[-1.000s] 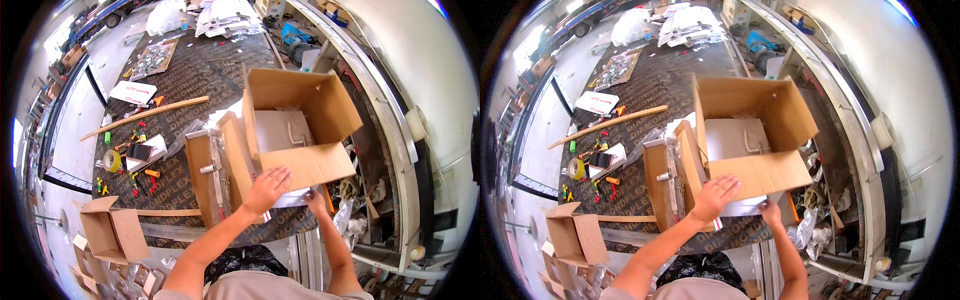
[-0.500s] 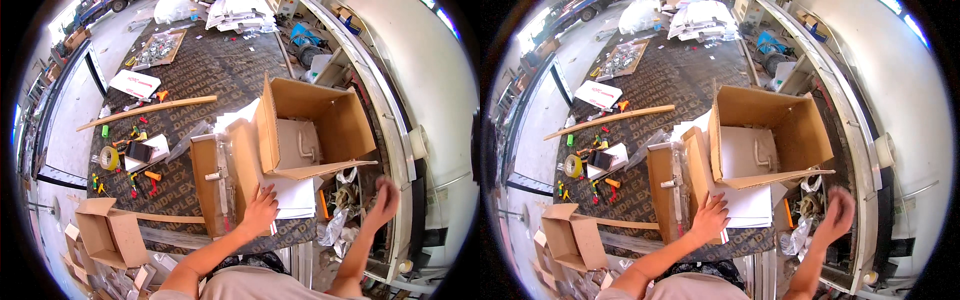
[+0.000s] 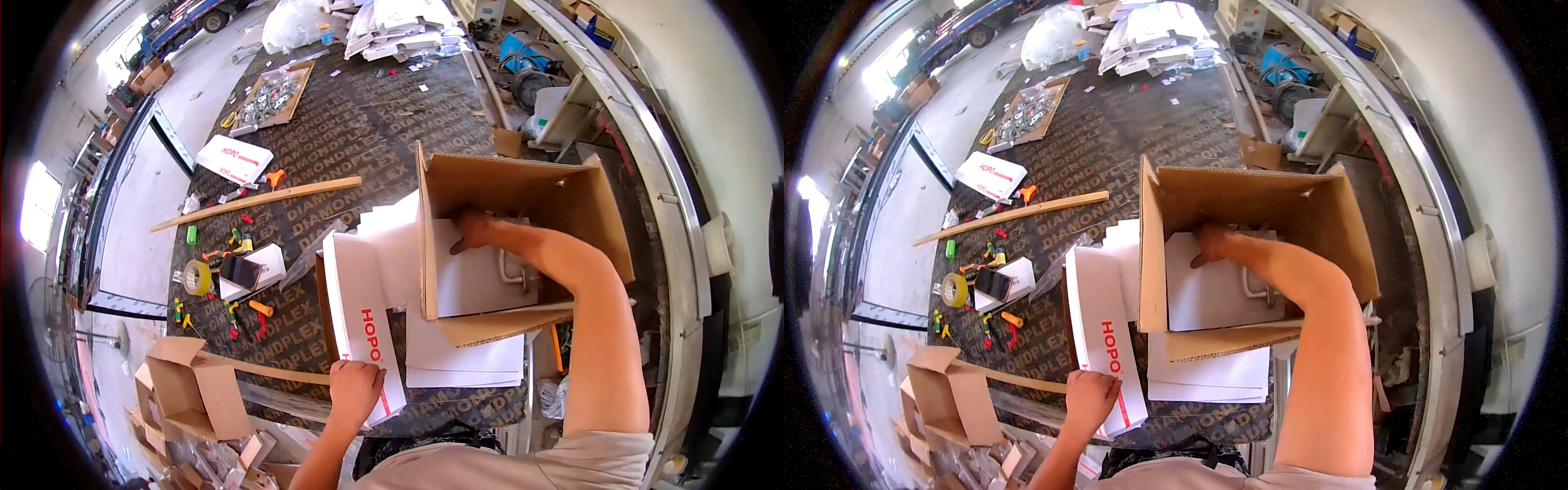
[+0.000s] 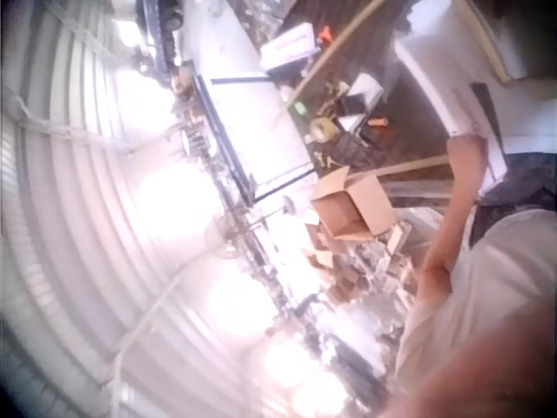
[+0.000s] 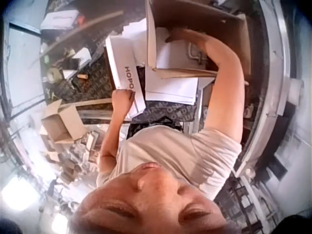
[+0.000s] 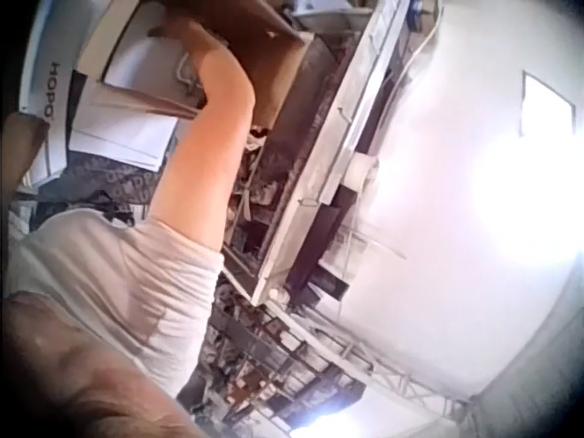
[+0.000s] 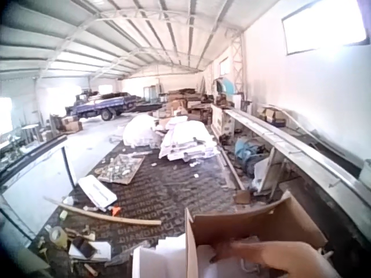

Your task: Gathering metal hardware components from a larger box and placing them into smaller cardboard boxes for packaging.

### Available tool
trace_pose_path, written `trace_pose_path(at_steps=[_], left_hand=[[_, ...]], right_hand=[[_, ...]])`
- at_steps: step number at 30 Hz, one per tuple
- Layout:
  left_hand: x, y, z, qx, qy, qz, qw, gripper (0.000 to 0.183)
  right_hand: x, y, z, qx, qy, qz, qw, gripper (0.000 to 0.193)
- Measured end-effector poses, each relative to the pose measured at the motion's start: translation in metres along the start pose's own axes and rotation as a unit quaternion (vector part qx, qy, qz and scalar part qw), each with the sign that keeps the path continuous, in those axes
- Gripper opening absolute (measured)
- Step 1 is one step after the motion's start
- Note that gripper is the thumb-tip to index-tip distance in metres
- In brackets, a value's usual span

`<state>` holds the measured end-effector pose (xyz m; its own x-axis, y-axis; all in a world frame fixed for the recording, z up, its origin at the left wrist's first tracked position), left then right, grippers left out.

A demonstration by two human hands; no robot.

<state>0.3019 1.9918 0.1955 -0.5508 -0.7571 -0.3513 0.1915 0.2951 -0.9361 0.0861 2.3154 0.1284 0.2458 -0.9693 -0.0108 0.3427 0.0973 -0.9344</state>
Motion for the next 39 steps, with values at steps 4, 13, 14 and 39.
trace_pose_path(at_steps=[4,13,14,39], left_hand=[[-0.006,0.005,-0.014,-0.019,-0.04,-0.005,0.999,0.015],[-0.009,-0.012,-0.045,0.038,-0.085,0.002,0.996,0.018],[-0.015,-0.019,-0.05,0.043,-0.078,0.048,0.995,0.02],[-0.126,-0.064,-0.083,0.031,0.255,0.332,0.908,0.042]], right_hand=[[-0.011,-0.043,0.046,-0.03,0.104,-0.108,0.988,0.065],[0.045,-0.122,0.26,-0.232,-0.274,-0.07,0.931,0.011],[0.041,-0.126,0.269,-0.232,-0.249,-0.077,0.937,0.015],[0.041,-0.001,-0.011,0.083,-0.106,0.025,0.991,0.024]])
Point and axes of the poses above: each hand's wrist, its own z-axis away from the middle knuckle, its own y-axis out of the palm, x = y × z, the point moved 3 cm from there along -z, towards the middle knuckle, and after that the axes turned 9 degrees about y, right-handed, at the moved point
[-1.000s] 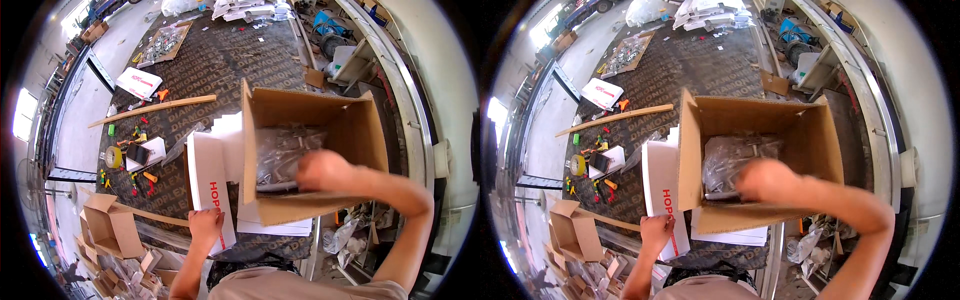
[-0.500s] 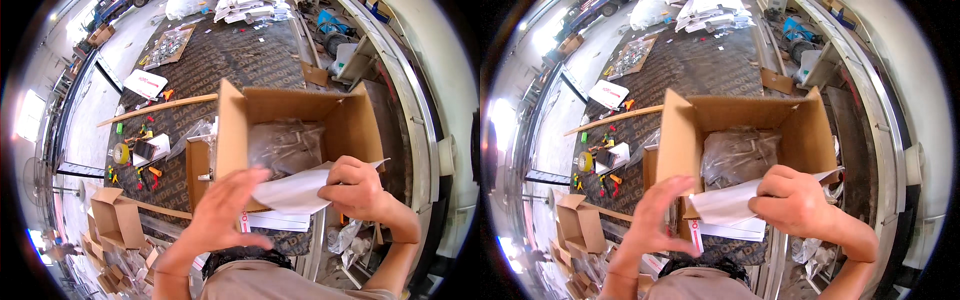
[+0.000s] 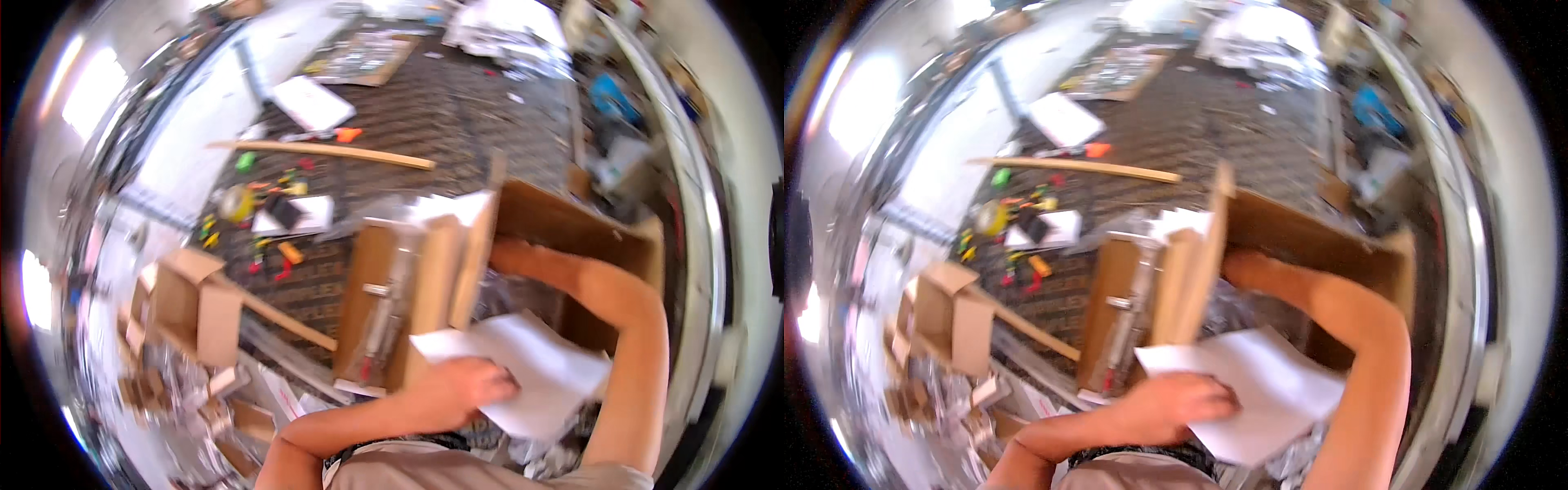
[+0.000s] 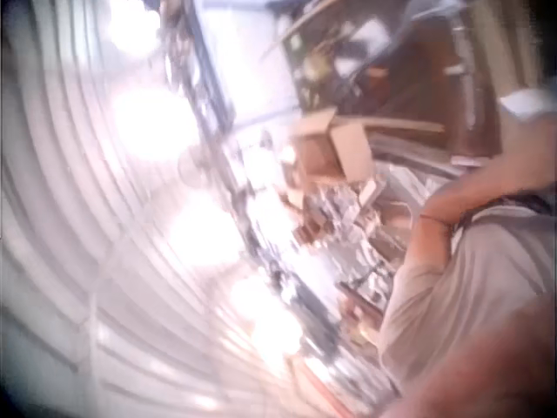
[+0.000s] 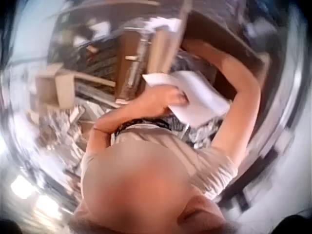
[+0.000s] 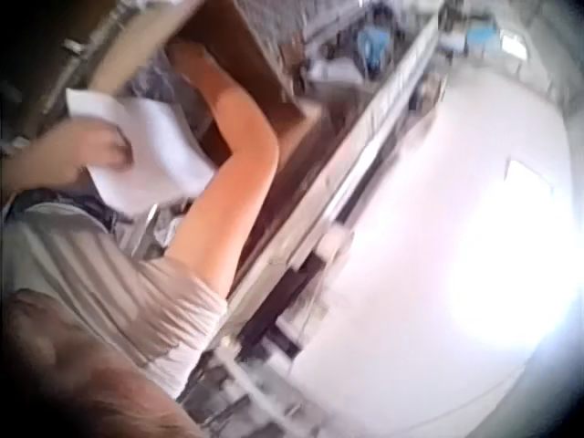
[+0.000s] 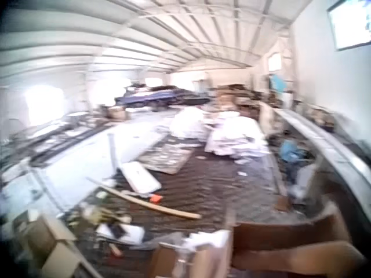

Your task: Gathering metal hardware components from a larger box and placing them into smaller cardboard boxes for packaging.

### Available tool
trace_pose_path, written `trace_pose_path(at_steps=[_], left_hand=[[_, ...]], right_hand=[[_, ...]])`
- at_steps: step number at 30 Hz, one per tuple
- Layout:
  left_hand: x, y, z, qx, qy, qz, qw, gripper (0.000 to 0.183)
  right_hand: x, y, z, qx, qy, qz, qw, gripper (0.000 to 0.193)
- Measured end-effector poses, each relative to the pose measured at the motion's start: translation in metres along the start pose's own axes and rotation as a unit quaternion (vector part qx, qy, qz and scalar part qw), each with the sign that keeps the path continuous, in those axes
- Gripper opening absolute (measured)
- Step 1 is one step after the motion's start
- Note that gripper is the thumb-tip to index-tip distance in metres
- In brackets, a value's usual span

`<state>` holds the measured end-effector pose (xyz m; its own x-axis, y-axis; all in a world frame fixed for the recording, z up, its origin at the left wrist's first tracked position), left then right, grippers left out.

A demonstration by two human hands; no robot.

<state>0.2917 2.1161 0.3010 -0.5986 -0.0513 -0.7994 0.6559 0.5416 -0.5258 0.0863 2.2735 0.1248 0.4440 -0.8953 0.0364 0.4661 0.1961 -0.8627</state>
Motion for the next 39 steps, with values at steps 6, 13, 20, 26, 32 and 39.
trace_pose_path(at_steps=[6,13,20,26,32,39], left_hand=[[0.01,0.049,0.019,-0.094,0.09,-0.101,0.986,0.012],[0.004,0.066,0.019,-0.023,0.13,-0.238,0.962,0.031],[-0.025,0.028,0.012,-0.035,0.136,-0.226,0.964,0.024],[-0.009,0.051,0.01,-0.047,0.129,-0.263,0.955,0.024],[0.005,0.051,0.028,-0.096,0.105,-0.289,0.947,0.032],[0.005,0.041,0.004,-0.05,0.133,-0.254,0.957,0.035]], right_hand=[[0.014,0.014,-0.011,-0.077,-0.018,0.006,0.997,0.029],[0.015,0.008,-0.004,-0.092,-0.019,0.036,0.995,0.036],[-0.006,0.018,0.017,-0.11,0.001,0.018,0.994,0.045],[-0.036,0.02,0.055,-0.15,-0.003,-0.074,0.986,0.052],[0.013,-0.14,0.151,-0.287,-0.081,0.123,0.947,0.014],[-0.053,-0.179,0.348,-0.652,0.159,0.024,0.741,0.012]])
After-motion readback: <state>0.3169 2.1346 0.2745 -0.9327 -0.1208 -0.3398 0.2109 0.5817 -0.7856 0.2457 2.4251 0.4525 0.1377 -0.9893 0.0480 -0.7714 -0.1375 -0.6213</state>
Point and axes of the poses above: each hand's wrist, its own z-axis away from the middle knuckle, its own y-axis out of the palm, x = y × z, the point moved 3 cm from there along -z, towards the middle knuckle, and after that the axes turned 9 degrees about y, right-handed, at the moved point
